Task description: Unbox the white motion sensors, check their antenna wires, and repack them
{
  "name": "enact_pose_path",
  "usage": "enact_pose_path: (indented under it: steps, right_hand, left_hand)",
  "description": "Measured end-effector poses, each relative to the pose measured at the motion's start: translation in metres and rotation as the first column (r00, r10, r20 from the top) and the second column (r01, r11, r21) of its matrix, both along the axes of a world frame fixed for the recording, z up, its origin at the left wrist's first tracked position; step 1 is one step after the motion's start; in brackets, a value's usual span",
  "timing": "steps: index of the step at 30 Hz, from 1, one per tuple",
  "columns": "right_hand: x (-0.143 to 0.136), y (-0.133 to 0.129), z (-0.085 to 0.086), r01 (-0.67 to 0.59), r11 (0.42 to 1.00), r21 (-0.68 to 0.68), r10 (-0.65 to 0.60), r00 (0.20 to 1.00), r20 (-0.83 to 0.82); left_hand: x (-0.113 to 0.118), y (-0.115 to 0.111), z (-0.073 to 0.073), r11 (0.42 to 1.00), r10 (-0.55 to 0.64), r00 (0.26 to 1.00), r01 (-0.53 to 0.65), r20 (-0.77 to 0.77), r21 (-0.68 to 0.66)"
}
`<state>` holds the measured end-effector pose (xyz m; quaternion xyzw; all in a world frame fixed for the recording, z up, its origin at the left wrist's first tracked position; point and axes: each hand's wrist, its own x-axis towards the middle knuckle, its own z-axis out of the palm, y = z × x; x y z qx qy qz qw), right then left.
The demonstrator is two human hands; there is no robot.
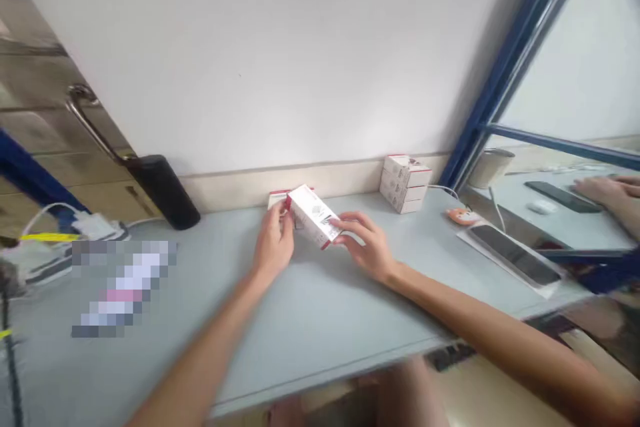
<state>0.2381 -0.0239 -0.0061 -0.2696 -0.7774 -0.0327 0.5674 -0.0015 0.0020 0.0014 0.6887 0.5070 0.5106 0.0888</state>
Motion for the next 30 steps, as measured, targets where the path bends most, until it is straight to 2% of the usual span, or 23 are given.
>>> enact_pose_path:
  steps: [3,6,8,13,17,20,23,27,30]
  right_hand:
    - [-0.008,0.003,-0.003,0.130,0.991,0.020,-0.130,0.991,0.011]
    - [-0.028,0.010,0.001,0.243,0.970,0.002,-0.239,0.954,0.180]
    - [-0.049,0.019,0.010,0.284,0.959,0.009,-0.274,0.916,0.293]
    - [-0.112,0.051,0.036,0.279,0.959,-0.055,-0.222,0.854,0.471]
    - [-0.147,0.075,0.029,0.237,0.970,-0.055,-0.185,0.864,0.468]
    - [-0.155,0.084,0.016,0.196,0.980,0.022,-0.185,0.877,0.443]
    - [-0.151,0.089,0.009,0.134,0.989,0.057,-0.145,0.881,0.449]
    - [-0.143,0.096,0.013,0.059,0.997,-0.049,-0.028,0.877,0.479]
    - [-0.140,0.103,0.022,0.073,0.993,-0.098,-0.019,0.885,0.465]
  left_hand:
    - [-0.005,0.005,0.001,0.999,0.041,0.999,-0.041,-0.007,-0.002]
    - [-0.010,0.009,-0.003,0.992,0.113,0.993,-0.111,0.032,-0.055]
    - [-0.015,0.012,-0.007,0.982,0.155,0.985,-0.144,0.083,-0.119]
    - [-0.027,0.019,-0.010,0.949,0.225,0.953,-0.168,0.202,-0.266]
    - [-0.032,0.022,-0.010,0.941,0.256,0.932,-0.178,0.258,-0.289]
    - [-0.033,0.023,-0.013,0.946,0.244,0.932,-0.168,0.269,-0.276]
    - [-0.034,0.022,-0.015,0.952,0.213,0.944,-0.143,0.252,-0.270]
    - [-0.033,0.019,-0.016,0.946,0.188,0.960,-0.120,0.208,-0.301]
    - [-0.032,0.018,-0.017,0.948,0.176,0.966,-0.115,0.189,-0.297]
